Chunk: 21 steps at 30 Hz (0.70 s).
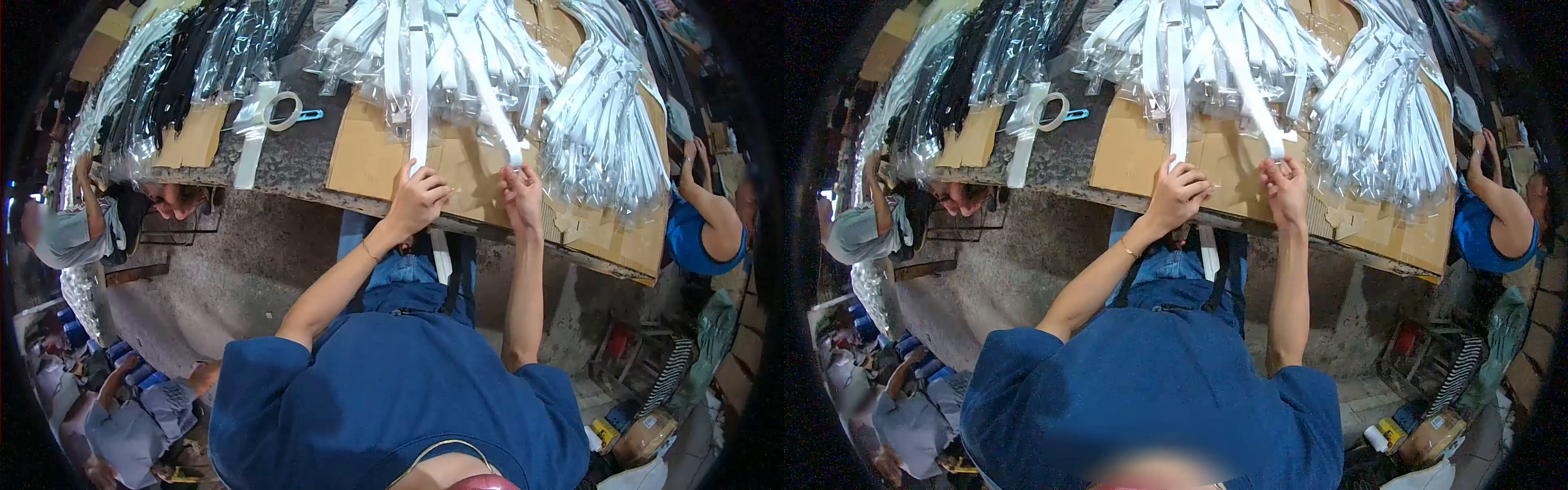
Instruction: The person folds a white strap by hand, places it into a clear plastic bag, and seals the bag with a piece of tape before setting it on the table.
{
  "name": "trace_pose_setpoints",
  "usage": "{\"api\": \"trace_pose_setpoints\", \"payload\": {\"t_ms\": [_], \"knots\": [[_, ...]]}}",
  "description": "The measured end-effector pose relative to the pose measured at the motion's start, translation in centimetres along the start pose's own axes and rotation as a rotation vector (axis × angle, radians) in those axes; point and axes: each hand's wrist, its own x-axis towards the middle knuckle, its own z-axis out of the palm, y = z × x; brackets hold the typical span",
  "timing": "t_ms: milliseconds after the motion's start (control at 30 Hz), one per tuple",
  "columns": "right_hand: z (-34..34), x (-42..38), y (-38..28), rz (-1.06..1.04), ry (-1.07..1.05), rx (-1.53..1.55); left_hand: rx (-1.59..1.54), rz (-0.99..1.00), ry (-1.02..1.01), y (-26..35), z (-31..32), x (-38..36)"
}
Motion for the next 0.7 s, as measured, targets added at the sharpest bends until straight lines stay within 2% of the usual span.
{"api": "trace_pose_setpoints", "payload": {"t_ms": [67, 167, 233, 333, 400, 467, 500, 533, 567, 600, 633, 667, 700], "knots": [[-0.8, 0.3, -1.0, -0.049, 0.013, -0.016, -0.005, 0.011, 0.006, -0.2, 0.0, -0.2], [-1.3, 0.4, -2.4, -0.001, 0.047, -0.233, -0.022, 0.006, -0.038, 0.1, -0.8, 0.3], [-0.9, -0.3, -2.9, 0.004, 0.053, -0.297, -0.029, -0.044, -0.178, 1.1, -2.6, 1.1], [-1.2, -0.8, -2.7, 0.008, 0.062, -0.445, 0.043, 0.035, -0.065, 2.1, -4.7, 1.2], [-1.4, -1.2, -2.4, 0.000, 0.076, -0.526, 0.035, -0.027, -0.008, 1.6, -5.3, 0.0], [-1.0, -1.8, -1.9, -0.119, 0.142, -0.690, 0.028, -0.087, 0.049, 1.5, -5.8, -1.2], [-0.5, -2.4, -1.9, -0.117, 0.144, -0.689, 0.025, -0.178, 0.066, 1.6, -6.0, -1.9], [0.3, -3.1, -2.2, -0.210, 0.210, -0.895, 0.024, -0.270, 0.084, 1.8, -6.1, -2.5], [1.0, -3.7, -2.4, -0.303, 0.275, -1.099, 0.026, -0.272, 0.084, 2.2, -6.1, -3.0], [1.4, -4.3, -2.4, -0.301, 0.271, -1.098, 0.033, -0.401, 0.087, 2.7, -6.0, -3.5], [1.7, -4.8, -2.4, -0.506, 0.366, -1.395, 0.039, -0.528, 0.089, 3.0, -5.8, -3.9], [2.0, -5.3, -2.4, -0.721, 0.461, -1.687, 0.041, -0.530, 0.090, 2.9, -5.4, -4.0], [2.4, -5.6, -2.4, -0.721, 0.457, -1.687, 0.105, -0.535, 0.110, 2.8, -4.9, -3.9]]}}
